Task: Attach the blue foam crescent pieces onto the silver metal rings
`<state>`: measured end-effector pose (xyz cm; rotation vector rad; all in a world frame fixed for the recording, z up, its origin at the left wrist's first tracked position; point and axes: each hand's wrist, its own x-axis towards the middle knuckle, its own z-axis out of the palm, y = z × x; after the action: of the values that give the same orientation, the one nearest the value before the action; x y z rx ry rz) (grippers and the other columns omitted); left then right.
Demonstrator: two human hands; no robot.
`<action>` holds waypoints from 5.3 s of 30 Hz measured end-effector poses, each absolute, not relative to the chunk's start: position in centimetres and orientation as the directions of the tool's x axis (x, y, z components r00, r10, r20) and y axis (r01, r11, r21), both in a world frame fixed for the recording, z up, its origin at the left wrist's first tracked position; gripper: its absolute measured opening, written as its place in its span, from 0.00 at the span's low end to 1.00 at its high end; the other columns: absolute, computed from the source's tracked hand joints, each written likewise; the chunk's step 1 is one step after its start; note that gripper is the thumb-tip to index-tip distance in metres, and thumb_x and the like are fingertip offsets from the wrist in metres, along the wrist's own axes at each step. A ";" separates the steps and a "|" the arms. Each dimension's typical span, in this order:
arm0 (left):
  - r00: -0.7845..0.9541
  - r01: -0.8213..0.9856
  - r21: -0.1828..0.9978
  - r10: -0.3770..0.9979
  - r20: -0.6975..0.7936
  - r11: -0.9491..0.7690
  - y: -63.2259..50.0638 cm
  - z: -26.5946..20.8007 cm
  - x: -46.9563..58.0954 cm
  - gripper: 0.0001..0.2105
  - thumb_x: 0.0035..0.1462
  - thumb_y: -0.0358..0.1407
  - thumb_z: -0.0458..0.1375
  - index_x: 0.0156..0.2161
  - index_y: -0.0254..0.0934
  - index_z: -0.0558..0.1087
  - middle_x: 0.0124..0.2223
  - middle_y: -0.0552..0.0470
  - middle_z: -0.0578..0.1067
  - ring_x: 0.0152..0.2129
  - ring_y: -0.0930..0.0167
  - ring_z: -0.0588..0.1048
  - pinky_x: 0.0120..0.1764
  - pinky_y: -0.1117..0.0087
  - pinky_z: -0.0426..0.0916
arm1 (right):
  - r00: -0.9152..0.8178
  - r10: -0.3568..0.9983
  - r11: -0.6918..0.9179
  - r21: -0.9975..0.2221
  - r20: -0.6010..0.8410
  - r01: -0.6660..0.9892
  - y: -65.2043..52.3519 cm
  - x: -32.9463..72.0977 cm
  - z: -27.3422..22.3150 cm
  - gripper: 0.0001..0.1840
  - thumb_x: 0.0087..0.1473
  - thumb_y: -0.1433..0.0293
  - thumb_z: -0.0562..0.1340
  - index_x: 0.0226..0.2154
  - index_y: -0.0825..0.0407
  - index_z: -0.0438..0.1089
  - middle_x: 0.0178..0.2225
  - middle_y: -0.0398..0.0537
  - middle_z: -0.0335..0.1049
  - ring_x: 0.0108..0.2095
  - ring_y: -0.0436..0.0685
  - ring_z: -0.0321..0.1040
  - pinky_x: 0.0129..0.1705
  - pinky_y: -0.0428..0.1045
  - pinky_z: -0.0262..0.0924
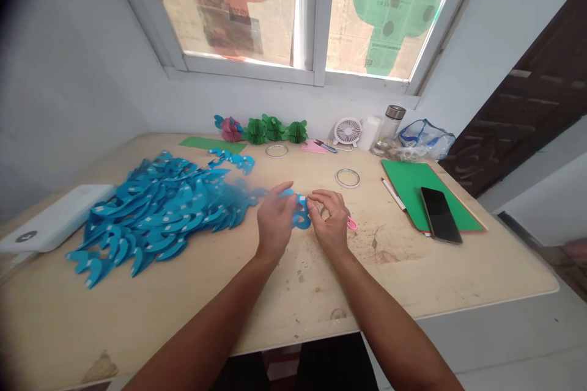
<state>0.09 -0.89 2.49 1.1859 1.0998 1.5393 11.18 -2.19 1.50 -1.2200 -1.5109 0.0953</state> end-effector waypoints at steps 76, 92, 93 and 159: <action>-0.188 -0.283 0.951 0.979 0.072 -0.124 -1.1 1.8 1.2 0.18 0.47 0.35 0.59 0.45 0.32 0.71 0.26 0.53 0.75 0.22 0.75 0.73 0.26 0.76 0.67 | 0.269 0.940 0.228 -0.973 0.211 -0.034 -1.5 10.3 0.6 0.09 0.45 0.64 0.63 0.25 0.53 0.67 0.43 0.50 0.65 0.31 0.50 0.66 0.34 0.48 0.63; -0.221 -0.307 0.945 0.974 0.045 -0.114 -1.3 2.4 1.2 0.17 0.45 0.35 0.61 0.43 0.32 0.73 0.25 0.53 0.74 0.21 0.75 0.72 0.25 0.77 0.66 | 0.256 0.943 0.233 -0.971 0.211 -0.059 -1.4 10.2 0.4 0.10 0.44 0.63 0.63 0.24 0.53 0.66 0.43 0.51 0.66 0.31 0.51 0.66 0.34 0.48 0.65; -0.220 -0.304 0.946 0.974 0.045 -0.112 -1.3 2.4 1.2 0.17 0.45 0.35 0.61 0.43 0.32 0.72 0.25 0.53 0.74 0.21 0.75 0.72 0.24 0.77 0.66 | 0.258 0.943 0.231 -0.971 0.209 -0.057 -1.4 10.2 0.4 0.10 0.44 0.63 0.63 0.24 0.53 0.67 0.43 0.51 0.66 0.31 0.51 0.66 0.34 0.48 0.65; -0.143 -0.449 0.891 0.990 0.003 -0.067 -0.9 1.0 1.3 0.17 0.46 0.34 0.59 0.43 0.34 0.72 0.22 0.59 0.67 0.18 0.79 0.65 0.23 0.79 0.60 | 0.335 0.914 0.188 -0.971 0.228 0.149 -0.9 10.3 -0.8 0.09 0.46 0.66 0.61 0.31 0.50 0.62 0.28 0.42 0.69 0.27 0.52 0.68 0.30 0.48 0.62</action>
<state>1.26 -0.90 1.05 0.8093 0.9302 1.5217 10.33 -0.94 -0.77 -1.2797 -1.1144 0.7361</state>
